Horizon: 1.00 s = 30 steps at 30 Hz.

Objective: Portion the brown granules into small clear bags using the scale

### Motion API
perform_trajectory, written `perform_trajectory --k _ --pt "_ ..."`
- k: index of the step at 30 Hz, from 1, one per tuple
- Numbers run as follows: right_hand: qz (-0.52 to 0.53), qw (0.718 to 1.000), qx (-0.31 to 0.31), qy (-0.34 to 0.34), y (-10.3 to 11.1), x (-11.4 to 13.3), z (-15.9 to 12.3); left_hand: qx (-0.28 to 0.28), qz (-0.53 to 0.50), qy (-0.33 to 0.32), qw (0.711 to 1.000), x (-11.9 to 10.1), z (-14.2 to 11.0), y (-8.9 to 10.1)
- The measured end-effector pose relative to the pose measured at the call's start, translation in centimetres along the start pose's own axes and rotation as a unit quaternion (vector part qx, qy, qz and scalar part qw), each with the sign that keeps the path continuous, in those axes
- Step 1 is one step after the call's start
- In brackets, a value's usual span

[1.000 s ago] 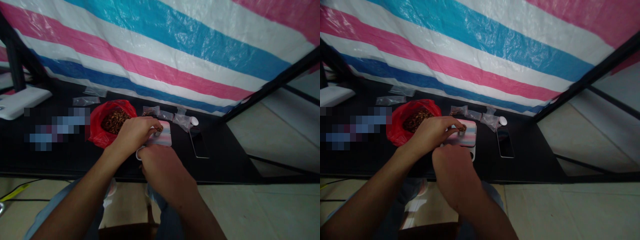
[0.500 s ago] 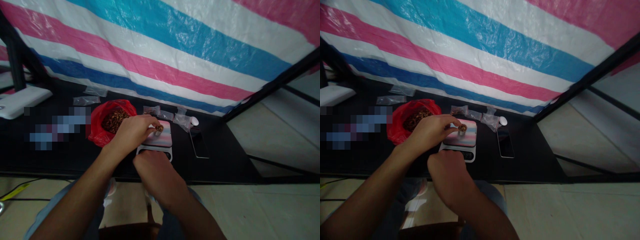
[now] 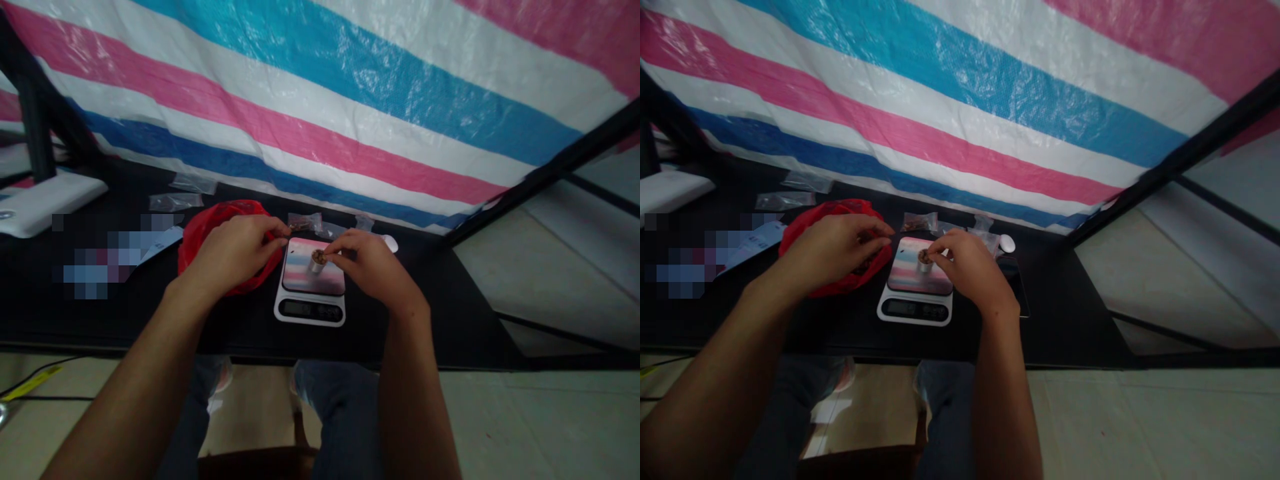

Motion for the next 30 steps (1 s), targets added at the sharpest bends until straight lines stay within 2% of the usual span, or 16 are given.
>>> perform_trajectory --k 6,18,26,30 --pt "-0.007 1.000 0.018 0.003 -0.9 -0.4 0.7 0.019 0.005 0.003 1.000 -0.2 0.0 -0.5" --pt "-0.014 1.000 0.026 0.000 -0.7 0.1 0.5 0.038 0.012 0.011 0.999 -0.8 0.1 -0.6" --pt "0.019 1.000 -0.016 -0.005 0.2 -0.1 -0.1 0.037 -0.021 -0.025 0.999 -1.1 0.1 -0.9" --pt "0.026 0.998 -0.057 -0.018 1.1 -0.8 -0.4 0.019 -0.036 -0.077 0.996 -0.8 2.3 -0.5"
Point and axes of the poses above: each hand's wrist, its own z-axis towards the middle knuckle, its own y-axis out of the back of the hand, x = y × z, the point moved 4 cm from there along z, towards the middle knuckle, and after that the axes turned 11 degrees about x, right-handed, at the moved point
